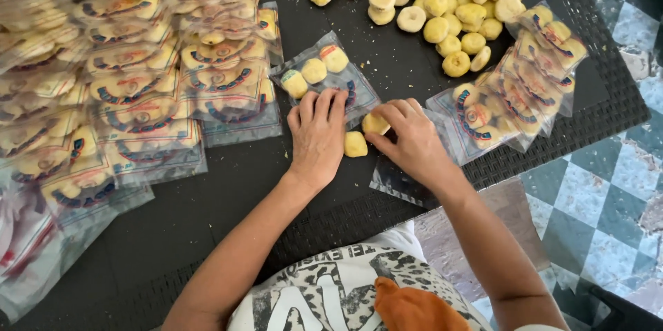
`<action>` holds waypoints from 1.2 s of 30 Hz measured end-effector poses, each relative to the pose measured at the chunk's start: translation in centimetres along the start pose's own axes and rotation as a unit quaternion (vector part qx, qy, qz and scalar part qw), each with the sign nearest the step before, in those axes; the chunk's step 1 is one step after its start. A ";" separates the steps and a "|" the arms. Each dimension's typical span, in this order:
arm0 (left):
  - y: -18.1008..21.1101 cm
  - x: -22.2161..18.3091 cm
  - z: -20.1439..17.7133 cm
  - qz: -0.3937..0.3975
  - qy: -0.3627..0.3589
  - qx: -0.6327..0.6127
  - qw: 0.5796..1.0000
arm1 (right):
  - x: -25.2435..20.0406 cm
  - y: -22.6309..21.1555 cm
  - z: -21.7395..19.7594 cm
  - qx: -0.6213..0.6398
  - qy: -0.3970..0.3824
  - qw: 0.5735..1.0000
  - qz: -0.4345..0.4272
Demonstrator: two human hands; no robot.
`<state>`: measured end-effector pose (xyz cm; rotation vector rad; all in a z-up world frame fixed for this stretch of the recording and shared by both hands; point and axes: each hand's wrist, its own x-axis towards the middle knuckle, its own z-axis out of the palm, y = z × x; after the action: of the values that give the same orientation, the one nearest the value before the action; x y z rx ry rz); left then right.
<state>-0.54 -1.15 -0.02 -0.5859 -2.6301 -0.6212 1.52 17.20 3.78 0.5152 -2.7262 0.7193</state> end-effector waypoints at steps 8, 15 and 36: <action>-0.4 0.8 1.0 -0.007 0.016 -0.054 0.998 | 1.0 0.4 3.3 -0.030 0.071 0.997 -0.009; -0.2 1.5 1.1 0.030 0.013 -0.024 0.999 | -1.5 -1.0 -0.6 -0.036 -0.023 0.999 -0.003; -0.5 2.1 -0.2 0.102 0.064 0.009 0.993 | -0.1 1.0 0.8 -0.037 0.010 0.999 -0.006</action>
<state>-2.48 -0.99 0.92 -0.7720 -2.4159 -0.5514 1.02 17.65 2.66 0.5051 -2.7158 0.6154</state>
